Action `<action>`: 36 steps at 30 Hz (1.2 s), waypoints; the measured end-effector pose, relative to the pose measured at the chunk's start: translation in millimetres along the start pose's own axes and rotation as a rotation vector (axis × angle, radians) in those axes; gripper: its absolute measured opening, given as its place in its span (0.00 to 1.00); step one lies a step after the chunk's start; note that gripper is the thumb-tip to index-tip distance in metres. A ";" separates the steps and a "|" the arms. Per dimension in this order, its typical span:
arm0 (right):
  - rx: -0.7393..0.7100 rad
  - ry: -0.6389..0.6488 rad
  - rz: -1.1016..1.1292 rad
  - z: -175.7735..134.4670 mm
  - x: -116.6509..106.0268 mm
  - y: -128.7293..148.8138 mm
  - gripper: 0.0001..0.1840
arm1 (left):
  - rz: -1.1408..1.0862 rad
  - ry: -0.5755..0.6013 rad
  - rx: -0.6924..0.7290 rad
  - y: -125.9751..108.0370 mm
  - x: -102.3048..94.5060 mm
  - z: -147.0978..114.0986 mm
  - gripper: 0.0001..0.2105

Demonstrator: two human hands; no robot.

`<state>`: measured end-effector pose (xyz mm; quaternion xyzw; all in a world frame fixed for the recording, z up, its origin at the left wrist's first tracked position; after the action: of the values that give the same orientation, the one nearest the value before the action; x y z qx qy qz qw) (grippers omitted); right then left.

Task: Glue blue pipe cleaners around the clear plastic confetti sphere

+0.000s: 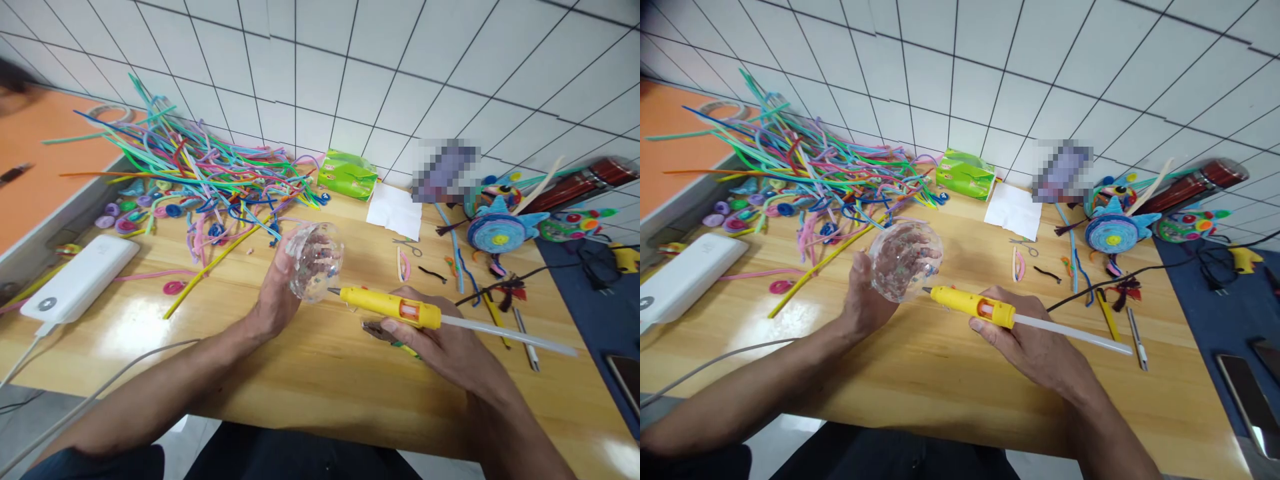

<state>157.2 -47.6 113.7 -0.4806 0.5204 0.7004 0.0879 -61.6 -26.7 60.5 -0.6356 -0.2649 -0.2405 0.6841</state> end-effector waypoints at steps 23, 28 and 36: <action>0.039 -0.219 -0.158 4.7 -10.8 -28.8 0.14 | -0.005 0.039 -0.042 9.1 -0.8 -4.6 0.32; 0.041 -0.265 -0.167 5.7 -13.3 -31.6 0.12 | 0.002 0.047 -0.079 12.8 -0.2 -6.2 0.32; 0.090 -0.264 -0.091 3.8 -10.7 -44.8 0.11 | -0.015 0.051 -0.095 16.3 0.0 -7.4 0.31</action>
<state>188.5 -20.7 93.0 -0.4027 0.5128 0.7289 0.2086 -50.3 -32.9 48.0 -0.6590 -0.2404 -0.2739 0.6579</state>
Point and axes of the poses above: each hand's wrist, its own z-axis towards the middle knuckle, its own x-axis out of the palm, y = z × x, the point moved 6 cm from there along z, towards the middle knuckle, and after that the axes turned 4 degrees about -z, right-handed, at the moved point
